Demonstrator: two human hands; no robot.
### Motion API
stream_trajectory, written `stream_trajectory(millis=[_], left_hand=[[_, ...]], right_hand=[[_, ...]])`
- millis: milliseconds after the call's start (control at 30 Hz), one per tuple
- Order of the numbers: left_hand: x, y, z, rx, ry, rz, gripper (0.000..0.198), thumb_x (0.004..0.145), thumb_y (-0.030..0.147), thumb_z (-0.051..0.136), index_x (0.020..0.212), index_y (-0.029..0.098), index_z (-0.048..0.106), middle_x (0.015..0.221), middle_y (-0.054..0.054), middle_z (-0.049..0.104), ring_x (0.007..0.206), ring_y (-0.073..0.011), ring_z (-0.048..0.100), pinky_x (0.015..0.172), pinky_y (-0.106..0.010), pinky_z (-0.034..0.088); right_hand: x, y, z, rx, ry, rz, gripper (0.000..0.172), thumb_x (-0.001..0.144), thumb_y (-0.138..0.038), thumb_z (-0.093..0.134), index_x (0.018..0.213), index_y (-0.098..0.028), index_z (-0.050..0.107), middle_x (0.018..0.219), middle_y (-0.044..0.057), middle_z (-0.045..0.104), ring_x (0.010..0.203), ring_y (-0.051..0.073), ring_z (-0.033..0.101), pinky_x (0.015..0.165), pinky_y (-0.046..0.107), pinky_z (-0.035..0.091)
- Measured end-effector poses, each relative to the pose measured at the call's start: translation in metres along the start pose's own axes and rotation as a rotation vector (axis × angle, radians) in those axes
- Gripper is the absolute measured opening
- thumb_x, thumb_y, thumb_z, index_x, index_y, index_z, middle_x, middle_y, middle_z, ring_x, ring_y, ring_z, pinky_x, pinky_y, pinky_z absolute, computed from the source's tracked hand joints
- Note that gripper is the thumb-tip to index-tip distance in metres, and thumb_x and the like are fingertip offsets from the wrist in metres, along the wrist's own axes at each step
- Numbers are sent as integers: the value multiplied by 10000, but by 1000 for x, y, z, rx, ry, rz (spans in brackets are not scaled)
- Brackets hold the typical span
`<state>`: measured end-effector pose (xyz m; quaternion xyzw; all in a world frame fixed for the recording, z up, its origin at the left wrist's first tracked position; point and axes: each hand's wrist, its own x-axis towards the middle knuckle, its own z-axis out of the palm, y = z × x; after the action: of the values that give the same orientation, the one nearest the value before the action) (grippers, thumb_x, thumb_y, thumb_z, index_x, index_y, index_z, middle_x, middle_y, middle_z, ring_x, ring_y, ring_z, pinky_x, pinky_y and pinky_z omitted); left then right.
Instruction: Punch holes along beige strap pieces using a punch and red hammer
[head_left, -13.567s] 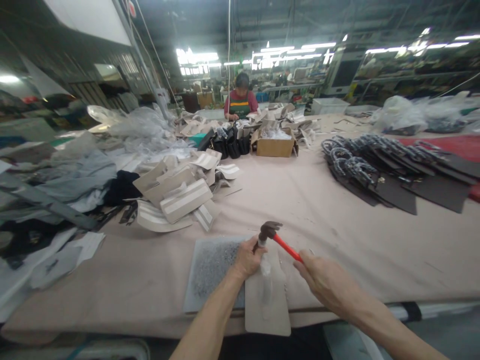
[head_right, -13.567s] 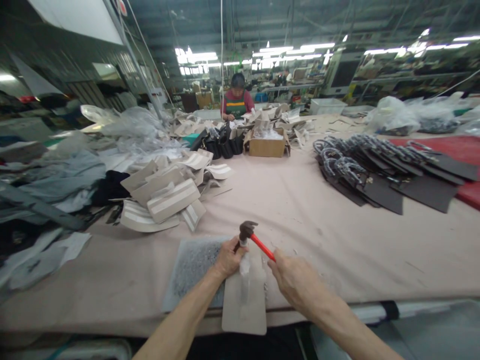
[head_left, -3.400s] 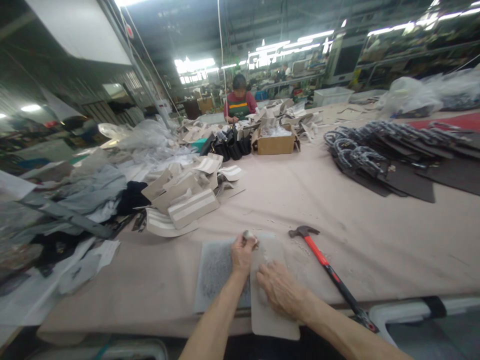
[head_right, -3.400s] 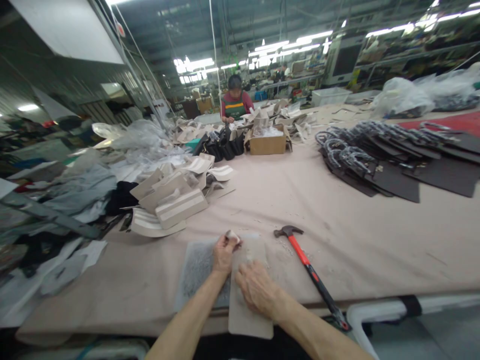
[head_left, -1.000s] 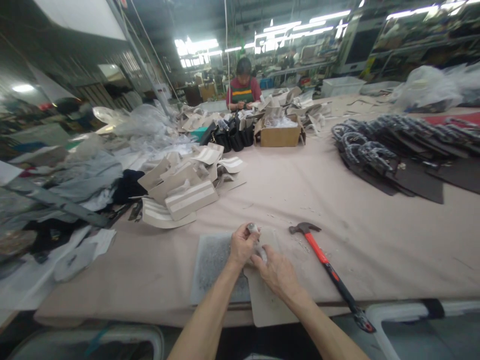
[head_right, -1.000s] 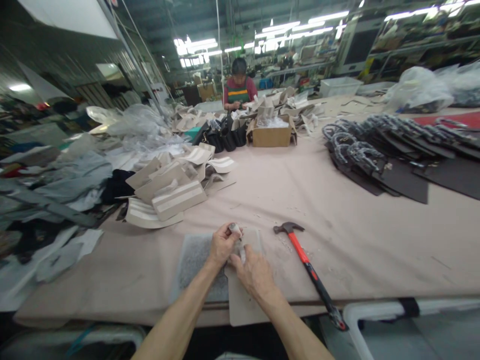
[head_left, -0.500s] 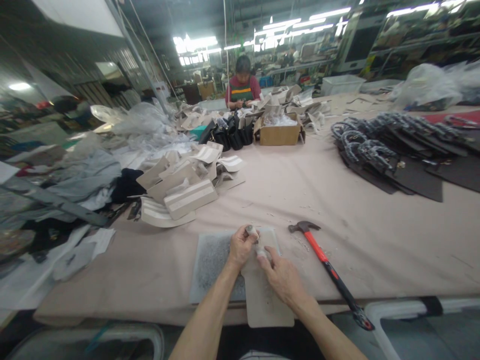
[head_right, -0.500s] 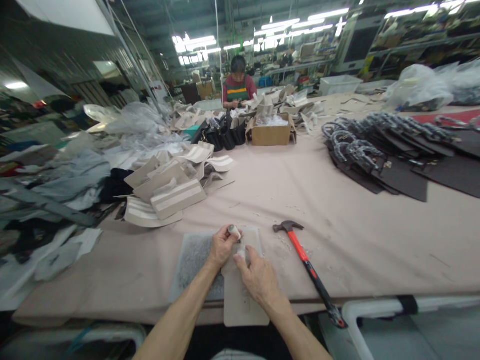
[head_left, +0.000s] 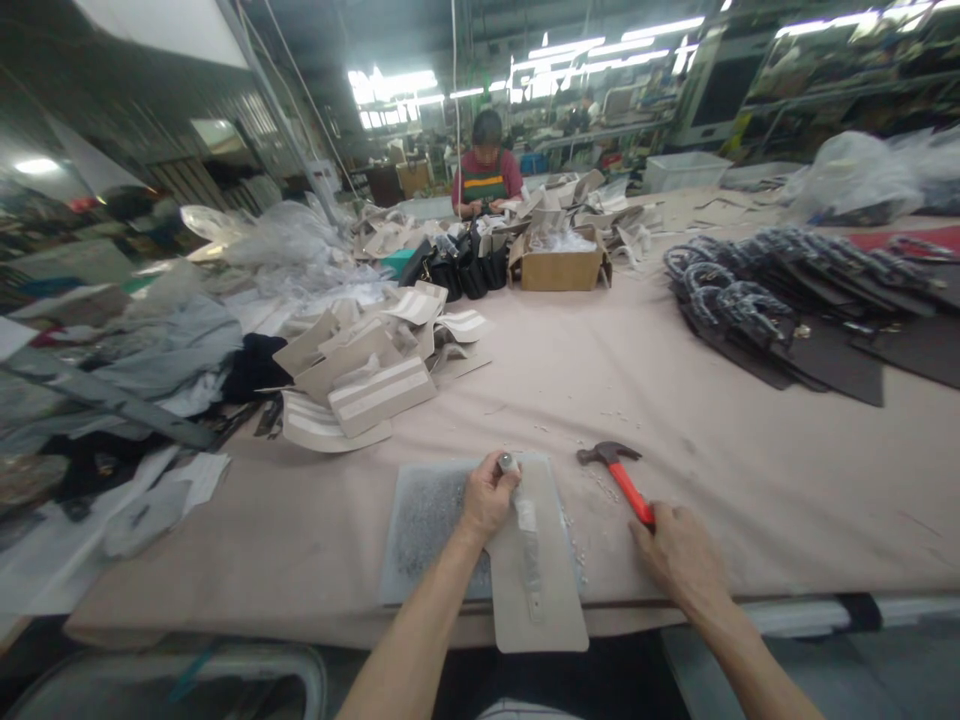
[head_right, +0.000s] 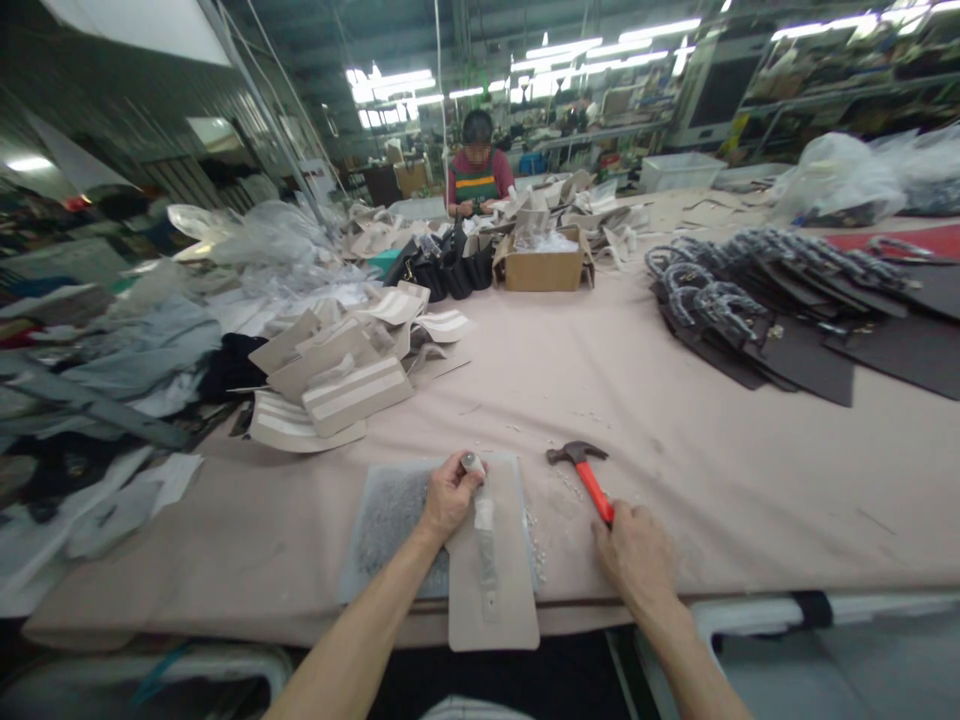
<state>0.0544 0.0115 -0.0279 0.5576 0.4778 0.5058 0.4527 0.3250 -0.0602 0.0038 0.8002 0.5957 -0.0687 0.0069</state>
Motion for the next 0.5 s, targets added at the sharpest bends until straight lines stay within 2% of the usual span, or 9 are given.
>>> stream_trajectory(millis=[133,233,300,367,500], left_hand=[[-4,3,0,94,-54,90,145,840,214,624,975,181,667,872,-27,726,784,-173,663,725,-243,487],[-3,5,1,154,-69,127,112,837,200,610,936,180,659,803,-8,677,730,-161,620,694,-238,458],[-2,6,1,166,-75,129,120,834,199,607,942,181,657,792,-3,662,717,-159,604,686,-238,448],[-2,7,2,157,-83,131,118,829,197,605,935,183,657,786,2,651,711,-157,593,685,-236,443],[-4,9,2,142,-84,131,120,819,179,602,917,182,672,762,9,627,700,-152,570,679,-232,431]], right_hand=[[5,-4,-8,567,-228,193,63,889,-213,494,842,-193,531,767,61,561,708,213,570,642,312,408],[3,-18,-24,914,-456,252,73,853,-244,483,787,-227,456,637,-20,482,521,145,470,527,270,403],[-2,-30,-39,1011,-512,248,115,880,-312,438,791,-244,409,608,-52,436,457,124,412,466,250,376],[-10,-42,-56,1024,-439,178,193,912,-402,393,787,-255,381,583,-63,410,435,122,388,438,244,336],[-25,-60,-82,782,17,-228,332,936,-532,359,758,-254,392,562,-32,449,492,148,428,503,274,296]])
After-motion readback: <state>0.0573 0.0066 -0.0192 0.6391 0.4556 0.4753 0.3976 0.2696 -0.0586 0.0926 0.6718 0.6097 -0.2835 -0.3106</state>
